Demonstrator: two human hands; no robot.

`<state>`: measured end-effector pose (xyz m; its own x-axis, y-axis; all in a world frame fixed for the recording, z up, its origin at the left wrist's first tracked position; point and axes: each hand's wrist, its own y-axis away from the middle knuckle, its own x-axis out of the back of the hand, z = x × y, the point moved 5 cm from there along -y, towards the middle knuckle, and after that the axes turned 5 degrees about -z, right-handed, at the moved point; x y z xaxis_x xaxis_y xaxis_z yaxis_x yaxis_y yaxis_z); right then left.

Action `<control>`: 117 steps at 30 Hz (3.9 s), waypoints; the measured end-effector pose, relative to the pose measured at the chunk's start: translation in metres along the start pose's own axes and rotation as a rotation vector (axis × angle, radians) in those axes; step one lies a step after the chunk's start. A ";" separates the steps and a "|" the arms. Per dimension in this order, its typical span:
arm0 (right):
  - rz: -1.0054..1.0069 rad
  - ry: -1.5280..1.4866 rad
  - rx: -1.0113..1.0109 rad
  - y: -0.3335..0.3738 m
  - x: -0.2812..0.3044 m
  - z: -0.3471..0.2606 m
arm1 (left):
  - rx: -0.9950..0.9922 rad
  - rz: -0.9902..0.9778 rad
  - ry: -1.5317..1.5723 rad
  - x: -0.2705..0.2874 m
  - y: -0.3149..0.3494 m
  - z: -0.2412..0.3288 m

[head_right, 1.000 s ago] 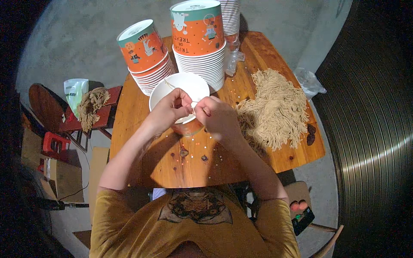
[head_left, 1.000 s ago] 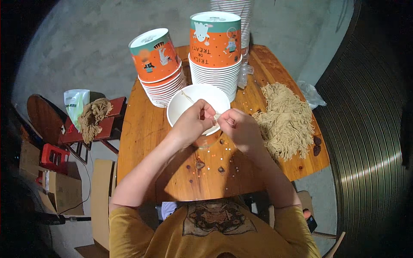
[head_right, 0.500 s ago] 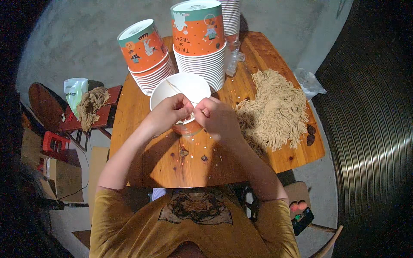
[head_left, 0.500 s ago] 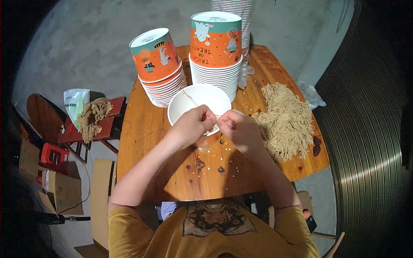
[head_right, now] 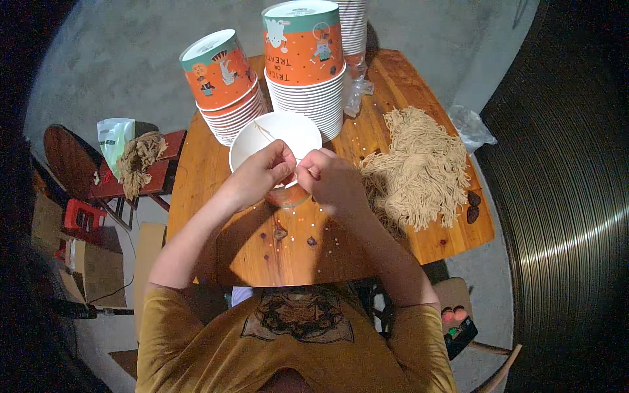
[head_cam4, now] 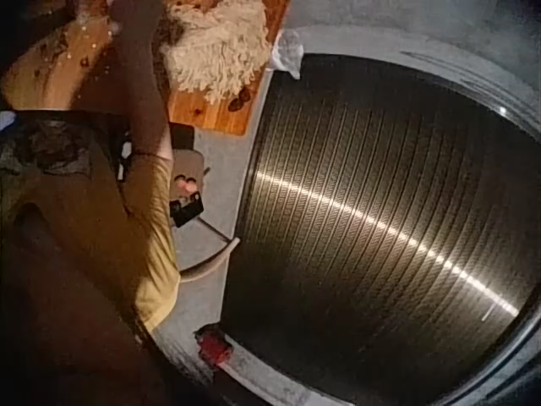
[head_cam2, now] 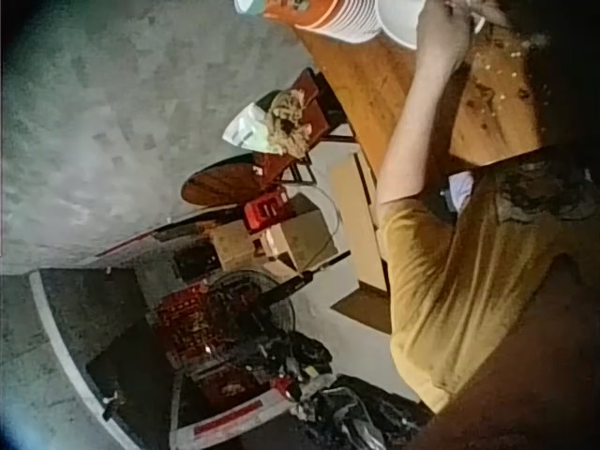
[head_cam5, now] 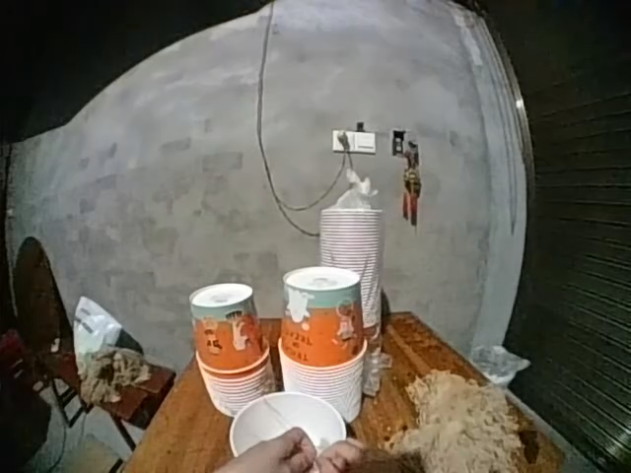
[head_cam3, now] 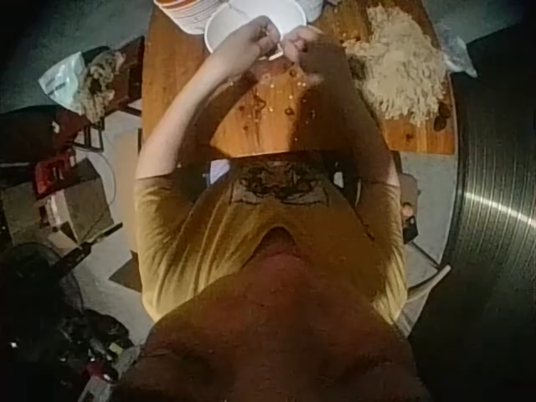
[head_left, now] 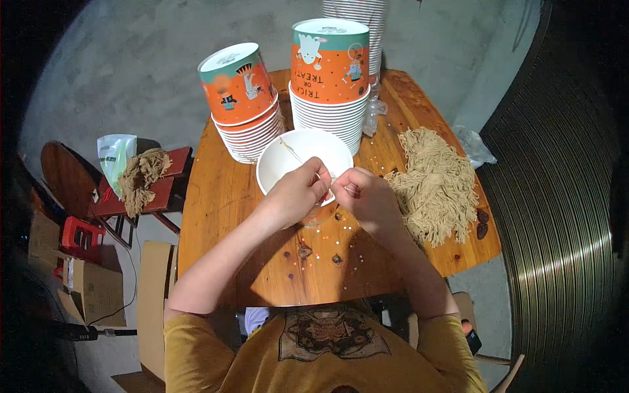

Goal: Tying bundles of decorative fibers with thin string and organizing them using paper cups.

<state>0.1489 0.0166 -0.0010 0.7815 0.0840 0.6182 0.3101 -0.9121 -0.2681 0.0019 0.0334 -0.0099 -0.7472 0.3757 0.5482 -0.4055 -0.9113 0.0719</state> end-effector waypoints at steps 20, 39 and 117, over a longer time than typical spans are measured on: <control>-0.098 -0.305 -0.205 -0.003 0.002 0.010 | 0.040 -0.044 0.173 0.006 -0.006 0.010; -0.155 -0.640 -0.194 -0.004 -0.005 0.021 | -0.001 -0.101 0.237 0.003 -0.005 0.006; 0.145 -0.006 0.208 0.005 0.005 0.003 | 0.004 -0.049 0.337 0.004 -0.004 0.009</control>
<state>0.1556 0.0135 -0.0016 0.8289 -0.0390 0.5580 0.2985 -0.8128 -0.5003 0.0049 0.0370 -0.0008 -0.8593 0.4529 0.2378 -0.4433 -0.8913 0.0953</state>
